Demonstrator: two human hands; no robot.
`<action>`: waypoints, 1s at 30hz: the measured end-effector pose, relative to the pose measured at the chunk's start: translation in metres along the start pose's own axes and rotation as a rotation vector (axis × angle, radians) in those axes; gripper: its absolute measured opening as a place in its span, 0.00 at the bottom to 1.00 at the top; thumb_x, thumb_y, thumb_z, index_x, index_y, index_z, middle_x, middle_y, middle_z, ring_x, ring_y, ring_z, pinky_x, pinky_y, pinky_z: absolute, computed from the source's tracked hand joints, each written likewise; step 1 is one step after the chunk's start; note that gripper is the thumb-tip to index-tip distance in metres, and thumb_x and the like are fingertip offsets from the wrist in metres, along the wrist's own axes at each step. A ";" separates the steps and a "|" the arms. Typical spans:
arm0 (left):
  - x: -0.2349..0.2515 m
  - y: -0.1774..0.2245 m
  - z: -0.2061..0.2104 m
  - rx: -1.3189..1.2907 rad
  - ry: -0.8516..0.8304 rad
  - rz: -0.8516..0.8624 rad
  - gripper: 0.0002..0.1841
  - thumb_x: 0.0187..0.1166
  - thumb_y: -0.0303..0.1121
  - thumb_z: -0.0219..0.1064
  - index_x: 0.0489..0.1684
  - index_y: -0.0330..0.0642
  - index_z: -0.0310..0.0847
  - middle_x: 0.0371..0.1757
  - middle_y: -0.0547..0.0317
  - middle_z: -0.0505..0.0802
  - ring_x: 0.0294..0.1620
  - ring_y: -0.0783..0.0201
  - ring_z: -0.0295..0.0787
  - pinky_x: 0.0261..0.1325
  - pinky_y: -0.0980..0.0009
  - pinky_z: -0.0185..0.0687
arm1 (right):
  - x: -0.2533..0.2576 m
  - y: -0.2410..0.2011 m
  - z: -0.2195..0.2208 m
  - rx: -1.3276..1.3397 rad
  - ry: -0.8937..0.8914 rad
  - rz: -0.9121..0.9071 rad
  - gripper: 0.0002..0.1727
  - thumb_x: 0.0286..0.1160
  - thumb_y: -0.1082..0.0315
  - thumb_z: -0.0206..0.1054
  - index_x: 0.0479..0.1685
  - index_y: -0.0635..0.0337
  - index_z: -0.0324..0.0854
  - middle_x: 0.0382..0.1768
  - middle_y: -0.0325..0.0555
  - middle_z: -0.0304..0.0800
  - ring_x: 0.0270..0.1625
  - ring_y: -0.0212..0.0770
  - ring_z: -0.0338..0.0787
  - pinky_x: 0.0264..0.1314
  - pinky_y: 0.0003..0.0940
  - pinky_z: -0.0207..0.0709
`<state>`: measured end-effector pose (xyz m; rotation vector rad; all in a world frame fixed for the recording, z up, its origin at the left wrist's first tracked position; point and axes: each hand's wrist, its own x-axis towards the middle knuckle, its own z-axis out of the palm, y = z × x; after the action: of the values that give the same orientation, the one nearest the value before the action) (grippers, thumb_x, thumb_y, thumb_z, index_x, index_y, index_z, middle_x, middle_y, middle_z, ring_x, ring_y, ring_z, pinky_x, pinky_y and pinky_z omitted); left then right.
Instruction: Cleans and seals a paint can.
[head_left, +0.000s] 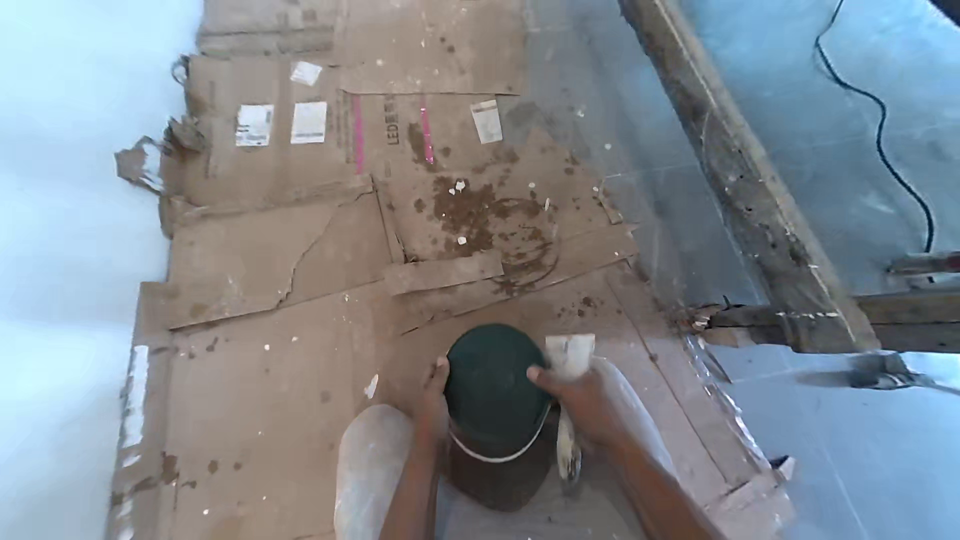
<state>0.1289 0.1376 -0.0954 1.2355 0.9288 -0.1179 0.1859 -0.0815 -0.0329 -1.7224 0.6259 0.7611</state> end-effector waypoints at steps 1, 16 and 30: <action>0.000 0.001 -0.007 0.066 -0.008 0.067 0.24 0.93 0.46 0.51 0.69 0.37 0.81 0.61 0.49 0.92 0.62 0.60 0.89 0.68 0.58 0.85 | -0.010 0.020 0.005 0.104 -0.023 -0.001 0.34 0.59 0.50 0.87 0.61 0.60 0.82 0.37 0.49 0.92 0.28 0.43 0.91 0.29 0.39 0.88; 0.051 0.005 -0.043 0.740 0.253 0.439 0.26 0.92 0.50 0.48 0.52 0.38 0.89 0.47 0.56 0.92 0.51 0.66 0.89 0.59 0.64 0.86 | -0.038 0.092 0.069 0.475 -0.475 -0.016 0.21 0.78 0.57 0.75 0.61 0.64 0.85 0.49 0.48 0.96 0.33 0.37 0.91 0.34 0.34 0.87; 0.086 0.015 -0.082 0.560 -0.022 0.300 0.29 0.91 0.57 0.42 0.62 0.47 0.84 0.44 0.67 0.93 0.42 0.74 0.91 0.49 0.72 0.90 | -0.012 0.078 0.068 0.522 -0.471 0.169 0.28 0.92 0.43 0.50 0.61 0.58 0.82 0.51 0.49 0.96 0.23 0.42 0.91 0.21 0.35 0.87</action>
<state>0.1480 0.2453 -0.1426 1.8747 0.6988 -0.1583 0.1086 -0.0362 -0.0865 -0.9778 0.5789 0.9803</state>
